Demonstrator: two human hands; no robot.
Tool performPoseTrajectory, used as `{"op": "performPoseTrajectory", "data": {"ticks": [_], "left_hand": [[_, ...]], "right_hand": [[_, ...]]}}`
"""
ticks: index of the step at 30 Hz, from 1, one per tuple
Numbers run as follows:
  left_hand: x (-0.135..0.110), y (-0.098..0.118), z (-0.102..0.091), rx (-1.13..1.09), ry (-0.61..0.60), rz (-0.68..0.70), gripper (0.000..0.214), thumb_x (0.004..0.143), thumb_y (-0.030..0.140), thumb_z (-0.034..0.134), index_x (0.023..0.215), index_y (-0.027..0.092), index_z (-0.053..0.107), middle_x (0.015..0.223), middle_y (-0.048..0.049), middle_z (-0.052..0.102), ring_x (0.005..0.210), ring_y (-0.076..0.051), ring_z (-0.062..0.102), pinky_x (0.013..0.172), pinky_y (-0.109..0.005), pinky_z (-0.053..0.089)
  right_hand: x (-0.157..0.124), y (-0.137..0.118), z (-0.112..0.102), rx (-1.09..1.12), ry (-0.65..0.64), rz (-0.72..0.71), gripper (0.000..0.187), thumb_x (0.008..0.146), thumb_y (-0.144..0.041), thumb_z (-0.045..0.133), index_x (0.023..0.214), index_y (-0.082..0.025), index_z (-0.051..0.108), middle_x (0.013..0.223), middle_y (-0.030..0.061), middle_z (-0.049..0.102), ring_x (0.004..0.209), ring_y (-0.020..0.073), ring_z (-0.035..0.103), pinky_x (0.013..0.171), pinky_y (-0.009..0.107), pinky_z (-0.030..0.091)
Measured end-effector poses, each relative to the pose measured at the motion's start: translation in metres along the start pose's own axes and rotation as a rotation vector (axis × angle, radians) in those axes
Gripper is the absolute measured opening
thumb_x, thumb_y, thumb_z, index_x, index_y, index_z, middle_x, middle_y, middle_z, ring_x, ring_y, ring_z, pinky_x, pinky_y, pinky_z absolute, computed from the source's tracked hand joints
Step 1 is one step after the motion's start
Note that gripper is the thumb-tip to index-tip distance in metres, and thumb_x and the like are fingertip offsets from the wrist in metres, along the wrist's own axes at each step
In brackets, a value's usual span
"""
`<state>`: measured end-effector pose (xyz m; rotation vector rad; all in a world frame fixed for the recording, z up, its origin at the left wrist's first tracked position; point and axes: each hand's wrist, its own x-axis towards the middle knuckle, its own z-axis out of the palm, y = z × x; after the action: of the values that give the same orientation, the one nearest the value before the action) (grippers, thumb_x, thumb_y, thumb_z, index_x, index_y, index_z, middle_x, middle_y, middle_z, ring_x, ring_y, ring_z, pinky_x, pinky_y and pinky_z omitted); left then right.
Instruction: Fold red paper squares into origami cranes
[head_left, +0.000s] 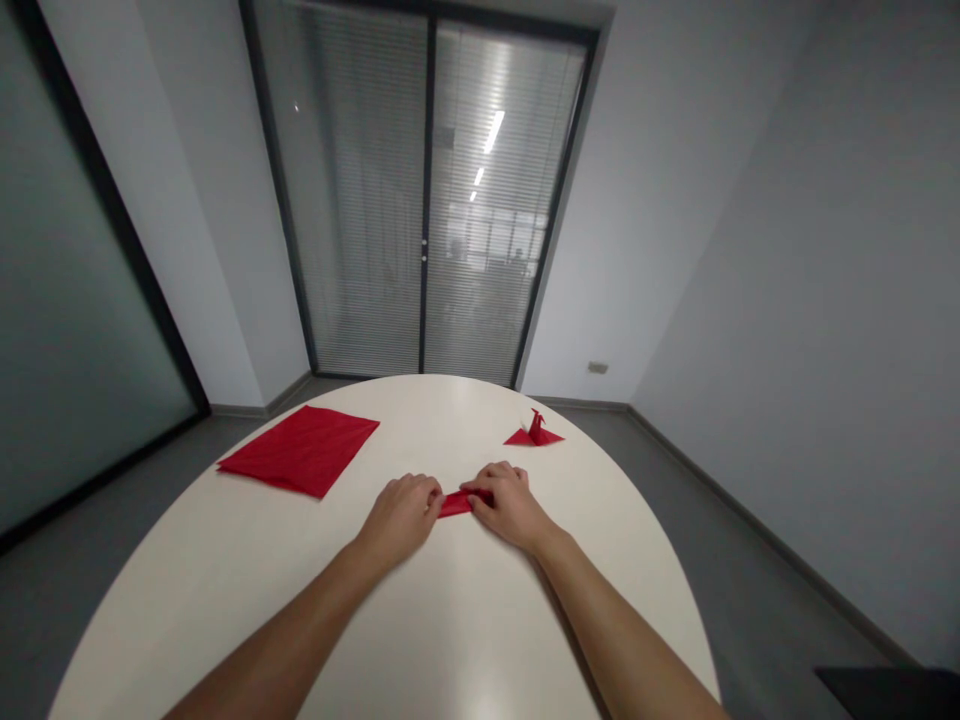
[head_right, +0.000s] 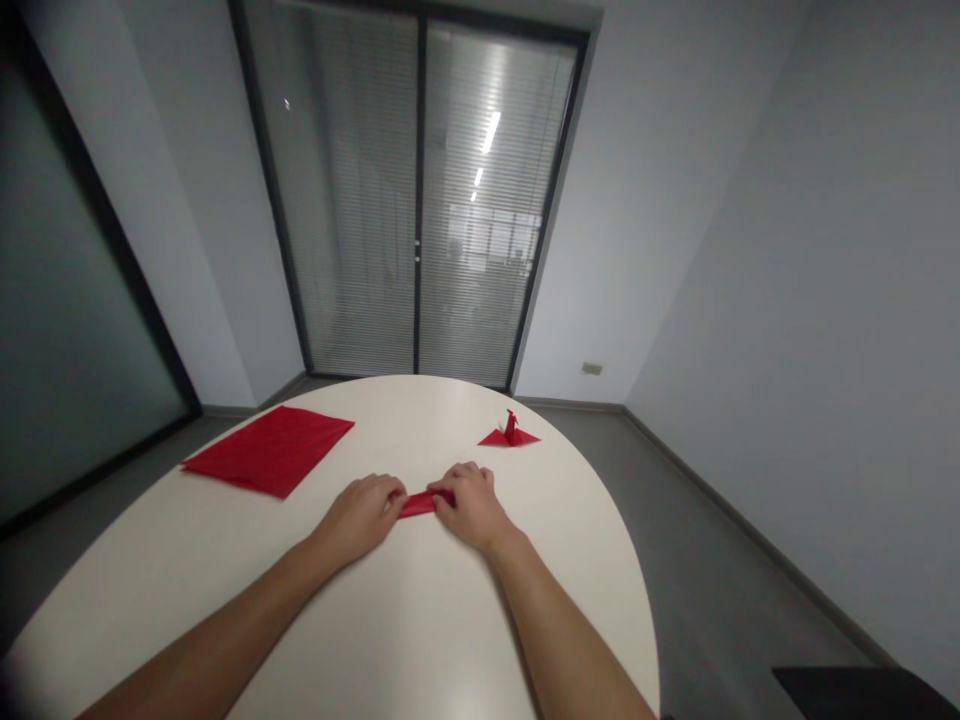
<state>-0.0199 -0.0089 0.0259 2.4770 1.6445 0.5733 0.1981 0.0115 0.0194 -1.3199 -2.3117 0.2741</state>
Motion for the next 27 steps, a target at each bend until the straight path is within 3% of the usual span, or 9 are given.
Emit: {"op": "performPoseTrajectory", "data": {"ticks": [5, 9, 18, 23, 27], "left_hand": [[-0.001, -0.004, -0.008, -0.03, -0.063, 0.0, 0.017, 0.093, 0.02, 0.056, 0.095, 0.021, 0.073, 0.096, -0.0043, 0.076, 0.091, -0.022, 0.068, 0.08, -0.031, 0.044], [-0.001, -0.003, -0.011, -0.023, -0.094, 0.026, 0.021, 0.094, 0.018, 0.054, 0.1, 0.022, 0.074, 0.1, -0.0041, 0.077, 0.092, -0.022, 0.068, 0.081, -0.031, 0.045], [-0.002, 0.009, -0.011, 0.124, -0.161, 0.102, 0.03, 0.096, 0.011, 0.047, 0.104, 0.02, 0.074, 0.104, -0.0071, 0.073, 0.1, -0.023, 0.067, 0.088, -0.033, 0.048], [-0.006, 0.024, -0.015, 0.301, -0.213, 0.15, 0.032, 0.094, 0.004, 0.046, 0.105, 0.016, 0.074, 0.104, -0.0104, 0.071, 0.099, -0.025, 0.066, 0.084, -0.036, 0.05], [-0.015, 0.046, -0.009, 0.425, -0.245, 0.092, 0.034, 0.094, 0.002, 0.046, 0.11, 0.012, 0.073, 0.109, -0.015, 0.069, 0.103, -0.028, 0.064, 0.081, -0.037, 0.051]], "right_hand": [[0.0, 0.002, 0.003, 0.026, 0.021, -0.11, 0.026, 0.089, -0.012, 0.062, 0.108, -0.023, 0.076, 0.11, 0.0066, 0.069, 0.102, 0.0224, 0.057, 0.093, 0.037, 0.041], [0.002, 0.003, 0.007, 0.054, -0.006, -0.193, 0.035, 0.091, -0.007, 0.056, 0.114, -0.024, 0.075, 0.11, 0.0061, 0.07, 0.101, 0.0212, 0.058, 0.092, 0.034, 0.044], [0.002, 0.001, 0.003, 0.12, -0.018, -0.204, 0.035, 0.088, -0.002, 0.054, 0.11, -0.021, 0.074, 0.105, 0.0067, 0.07, 0.1, 0.0209, 0.059, 0.094, 0.035, 0.047], [0.001, -0.001, 0.001, 0.076, -0.051, -0.223, 0.044, 0.088, -0.002, 0.054, 0.119, -0.025, 0.075, 0.111, 0.0078, 0.069, 0.104, 0.0214, 0.059, 0.095, 0.035, 0.047], [0.001, -0.004, -0.001, 0.011, -0.071, -0.192, 0.044, 0.087, -0.004, 0.056, 0.117, -0.028, 0.077, 0.111, 0.007, 0.069, 0.105, 0.0213, 0.058, 0.094, 0.033, 0.047]]}}
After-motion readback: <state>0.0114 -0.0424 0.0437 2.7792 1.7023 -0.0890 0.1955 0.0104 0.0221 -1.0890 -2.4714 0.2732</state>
